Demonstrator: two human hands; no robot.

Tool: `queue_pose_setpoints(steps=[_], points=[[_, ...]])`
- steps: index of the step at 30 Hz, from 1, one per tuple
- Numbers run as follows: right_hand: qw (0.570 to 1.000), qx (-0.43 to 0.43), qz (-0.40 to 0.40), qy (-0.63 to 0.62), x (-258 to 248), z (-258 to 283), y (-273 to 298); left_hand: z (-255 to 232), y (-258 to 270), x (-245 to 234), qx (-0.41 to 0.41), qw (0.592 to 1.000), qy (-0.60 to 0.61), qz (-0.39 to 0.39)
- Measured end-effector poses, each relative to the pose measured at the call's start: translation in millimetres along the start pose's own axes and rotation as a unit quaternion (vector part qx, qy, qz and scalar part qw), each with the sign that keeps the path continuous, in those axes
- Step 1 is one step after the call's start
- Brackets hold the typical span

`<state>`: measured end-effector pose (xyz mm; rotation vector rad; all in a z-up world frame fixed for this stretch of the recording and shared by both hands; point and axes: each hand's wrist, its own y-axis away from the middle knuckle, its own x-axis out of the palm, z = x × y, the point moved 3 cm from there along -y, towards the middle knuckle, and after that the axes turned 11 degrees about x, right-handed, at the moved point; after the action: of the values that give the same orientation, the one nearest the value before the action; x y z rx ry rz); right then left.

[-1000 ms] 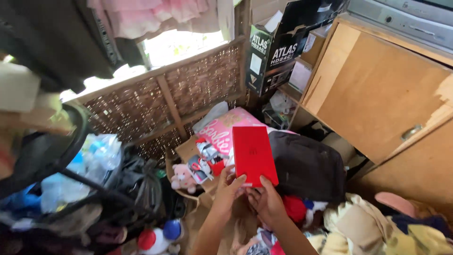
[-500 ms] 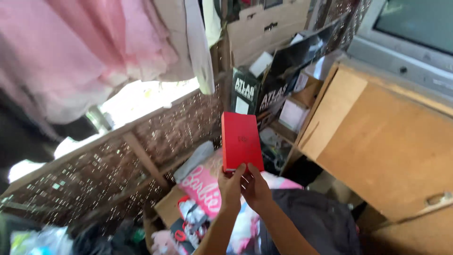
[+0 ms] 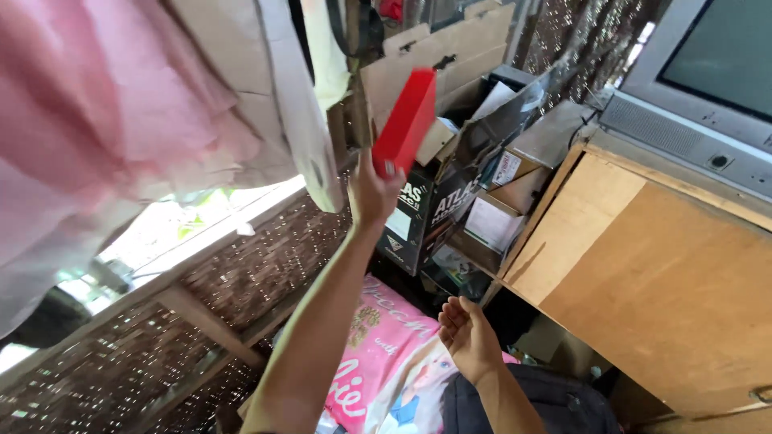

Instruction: Tidying a cluttered room by sorting through various boxes and bags and storing a handheld tool in a drawer.

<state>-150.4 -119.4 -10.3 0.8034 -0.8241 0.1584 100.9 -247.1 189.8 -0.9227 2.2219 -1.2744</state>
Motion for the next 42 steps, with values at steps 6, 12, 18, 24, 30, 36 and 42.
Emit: queue_pose_setpoints(steps=[6, 12, 18, 24, 30, 36, 42], points=[[0.999, -0.016, -0.015, -0.040, -27.5, 4.7, -6.3, 45.2, -31.3, 56.1, 0.059, 0.970, -0.201, 0.126], [0.997, -0.029, -0.048, -0.053, -47.8, 13.1, 9.9, 68.6, -49.3, 97.5, -0.028, 0.939, -0.233, 0.250], [0.995, -0.045, -0.068, -0.056, -63.3, 27.2, 24.1, 118.7, -40.2, 126.0, -0.077, 0.918, -0.223, 0.320], [0.995, -0.076, -0.050, -0.048, -80.6, 39.5, 40.2, 74.2, -14.9, 88.5, -0.077, 0.895, -0.149, 0.413], [0.973, -0.155, -0.111, 0.126, -82.3, 31.0, 110.0, -27.6, 127.4, -2.6, -0.109, 0.893, -0.064, 0.431], [0.925, -0.206, -0.200, 0.248, -150.3, -32.5, 195.8, -101.7, 345.1, -48.9, -0.307, 0.688, 0.242, 0.611], [0.902, -0.238, -0.320, 0.165, -204.6, -127.2, 320.1, -265.0, 383.2, -78.5, -0.362, 0.517, 0.339, 0.698]])
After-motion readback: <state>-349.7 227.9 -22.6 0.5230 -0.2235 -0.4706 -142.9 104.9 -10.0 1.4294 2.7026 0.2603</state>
